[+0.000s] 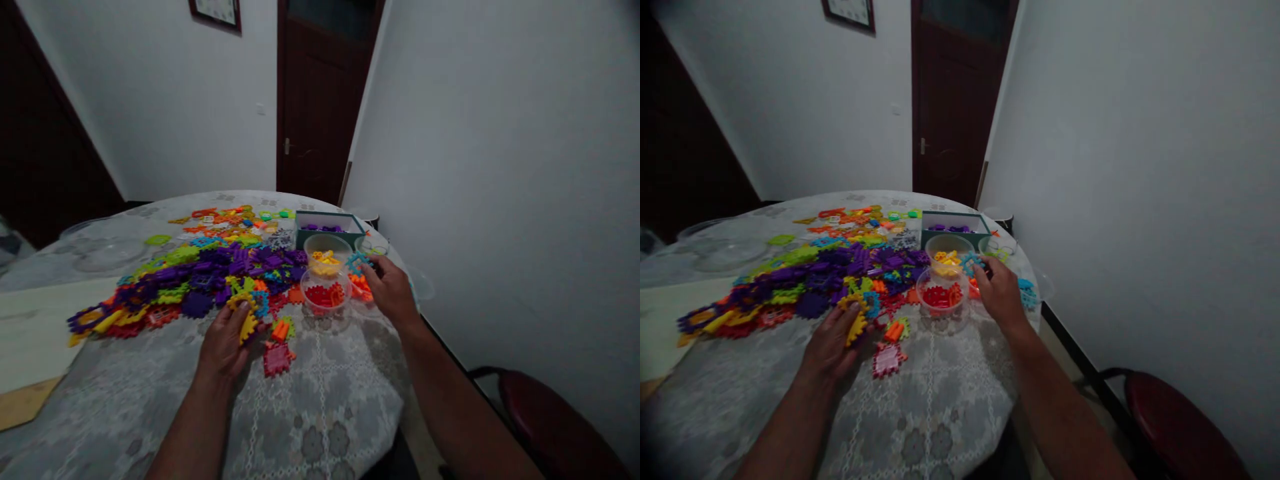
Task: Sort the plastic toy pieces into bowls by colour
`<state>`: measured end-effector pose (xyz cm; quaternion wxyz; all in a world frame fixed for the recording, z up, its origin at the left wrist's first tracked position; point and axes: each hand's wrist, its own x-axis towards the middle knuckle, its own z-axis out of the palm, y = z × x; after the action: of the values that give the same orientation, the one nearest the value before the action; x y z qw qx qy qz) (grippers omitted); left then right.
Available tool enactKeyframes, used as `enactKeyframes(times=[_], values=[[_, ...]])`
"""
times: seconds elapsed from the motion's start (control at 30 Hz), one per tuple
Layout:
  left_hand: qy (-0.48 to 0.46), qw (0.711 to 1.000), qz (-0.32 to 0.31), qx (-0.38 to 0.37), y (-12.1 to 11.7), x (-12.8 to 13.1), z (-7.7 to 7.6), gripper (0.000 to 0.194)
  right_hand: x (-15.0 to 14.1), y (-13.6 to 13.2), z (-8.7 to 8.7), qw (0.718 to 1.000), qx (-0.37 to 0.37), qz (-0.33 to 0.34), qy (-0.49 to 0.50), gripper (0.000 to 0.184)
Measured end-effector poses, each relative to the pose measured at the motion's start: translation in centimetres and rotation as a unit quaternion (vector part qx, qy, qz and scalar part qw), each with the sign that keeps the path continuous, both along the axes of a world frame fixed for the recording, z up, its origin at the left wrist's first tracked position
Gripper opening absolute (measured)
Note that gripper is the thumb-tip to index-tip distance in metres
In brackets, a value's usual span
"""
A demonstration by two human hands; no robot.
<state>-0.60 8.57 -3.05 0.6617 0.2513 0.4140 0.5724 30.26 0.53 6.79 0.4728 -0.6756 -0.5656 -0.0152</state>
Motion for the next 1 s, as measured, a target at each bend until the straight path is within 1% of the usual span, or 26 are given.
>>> enactKeyframes(times=[0.1, 0.2, 0.3, 0.4, 0.47, 0.5, 0.57, 0.63, 0.7, 0.73, 0.8, 0.83, 0.9, 1.0], values=[[0.001, 1.000, -0.015, -0.018, -0.1, 0.2, 0.1, 0.020, 6.2, -1.3, 0.0, 0.991, -0.006, -0.117, -0.071, 0.037], [0.002, 0.999, -0.023, -0.032, -0.4, 0.4, 0.3, 0.020, 10.7, -1.9, -0.9, 0.971, -0.049, -0.196, -0.132, 0.035], [0.006, 0.999, -0.024, -0.029, -0.5, 0.5, 0.5, 0.021, 12.9, -2.0, -2.4, 0.960, -0.079, -0.229, -0.138, 0.036], [0.002, 0.999, -0.034, -0.026, -0.5, 0.6, 0.6, 0.026, 12.8, -2.2, -3.7, 0.964, -0.062, -0.213, -0.146, 0.036], [-0.001, 0.999, -0.026, -0.021, -0.8, 0.9, 0.5, 0.028, 11.1, -2.5, -4.2, 0.968, -0.023, -0.198, -0.153, 0.035], [-0.003, 1.000, -0.019, -0.018, -1.0, 1.0, 0.5, 0.029, 9.8, -2.7, -4.3, 0.970, 0.003, -0.190, -0.151, 0.034], [-0.013, 1.000, -0.019, -0.004, -1.5, 1.5, 0.5, 0.031, 6.1, -3.1, -4.4, 0.977, 0.050, -0.157, -0.132, 0.031], [-0.034, 0.999, -0.040, 0.014, -2.0, 2.0, 0.6, 0.035, 1.6, -3.2, -4.3, 0.989, 0.069, -0.084, -0.104, 0.027], [-0.043, 0.998, -0.053, 0.014, -2.4, 2.5, 0.6, 0.038, -3.3, -2.8, -4.3, 0.995, 0.052, 0.023, -0.077, 0.023], [-0.050, 0.997, -0.056, 0.016, -2.5, 2.7, 0.6, 0.040, -5.7, -2.4, -4.3, 0.994, 0.038, 0.073, -0.066, 0.023], [-0.062, 0.996, -0.063, 0.018, -2.8, 2.9, 0.7, 0.044, -9.7, -1.2, -4.6, 0.988, 0.008, 0.143, -0.052, 0.029], [-0.070, 0.995, -0.068, 0.020, -2.9, 2.9, 0.7, 0.047, -11.2, -0.5, -4.9, 0.985, -0.007, 0.163, -0.049, 0.033], [-0.087, 0.993, -0.076, 0.021, -3.1, 2.8, 0.9, 0.052, -13.3, 0.7, -5.6, 0.982, -0.024, 0.180, -0.047, 0.037], [-0.100, 0.992, -0.073, 0.013, -3.1, 2.5, 1.0, 0.056, -14.4, 1.5, -6.7, 0.980, -0.019, 0.195, -0.038, 0.033]])
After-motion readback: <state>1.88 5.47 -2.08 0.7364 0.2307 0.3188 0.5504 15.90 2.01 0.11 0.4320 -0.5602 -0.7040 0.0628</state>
